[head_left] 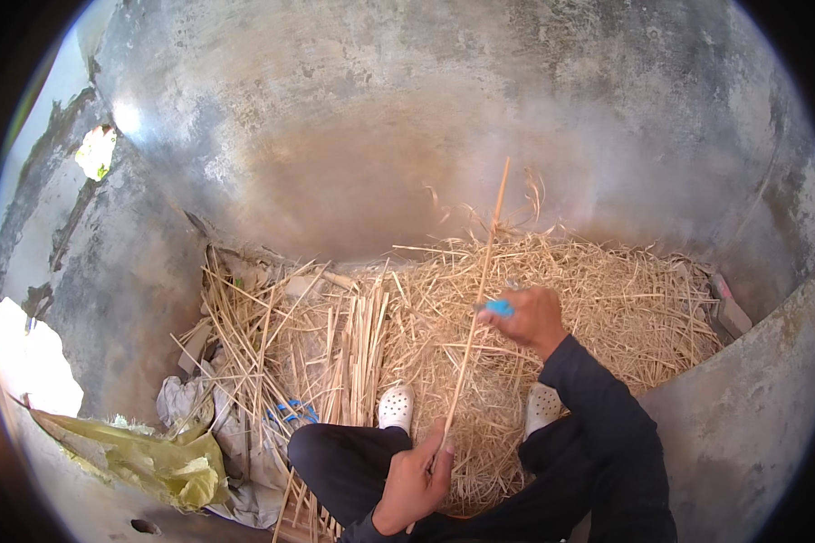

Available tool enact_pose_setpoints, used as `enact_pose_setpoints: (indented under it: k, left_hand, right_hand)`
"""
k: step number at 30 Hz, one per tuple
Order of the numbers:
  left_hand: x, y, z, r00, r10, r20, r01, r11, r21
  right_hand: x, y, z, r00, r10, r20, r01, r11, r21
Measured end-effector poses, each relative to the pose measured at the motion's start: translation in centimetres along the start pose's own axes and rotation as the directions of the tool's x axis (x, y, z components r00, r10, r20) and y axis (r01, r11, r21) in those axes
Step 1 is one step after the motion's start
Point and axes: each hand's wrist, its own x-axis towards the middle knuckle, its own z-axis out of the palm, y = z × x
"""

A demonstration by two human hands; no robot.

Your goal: The person sits on a straw-covered floor and uses a knife to strip bark and trim small branches from a long, thin stick. They hold the stick with one hand and scrape along its length with the knife in the other, discarding the trimmings onto the floor.

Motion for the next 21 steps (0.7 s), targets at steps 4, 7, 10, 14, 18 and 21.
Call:
enact_pose_setpoints:
  k: [4,7,10,14,18,21]
  left_hand:
    - [-1.1,1.1,0.1,0.993,-0.069,0.098,0.065,0.997,0.045]
    - [-3.8,-3.6,1.7,0.984,0.164,0.076,-0.177,0.959,0.221]
    - [-4.0,-3.2,2.4,0.987,0.156,0.051,-0.162,0.973,0.166]
    - [-2.2,-0.5,0.9,0.974,-0.164,0.157,0.181,0.978,-0.105]
    - [1.3,-3.6,0.9,0.978,-0.128,0.164,0.175,0.932,-0.316]
    - [5.2,-2.9,1.0,0.977,-0.100,0.189,0.186,0.835,-0.519]
  right_hand:
    - [1.3,4.1,-0.2,0.997,0.041,-0.068,-0.047,0.995,-0.082]
    - [1.4,5.2,0.7,0.991,0.109,-0.080,-0.119,0.983,-0.143]
    - [1.6,8.0,0.0,0.977,0.135,-0.167,-0.177,0.945,-0.275]
    - [1.0,7.0,1.1,0.948,0.303,-0.101,-0.317,0.932,-0.178]
    - [1.1,3.2,-0.7,0.895,0.388,0.221,-0.399,0.917,0.008]
    - [0.5,0.3,-1.0,0.966,0.190,0.174,-0.220,0.960,0.175]
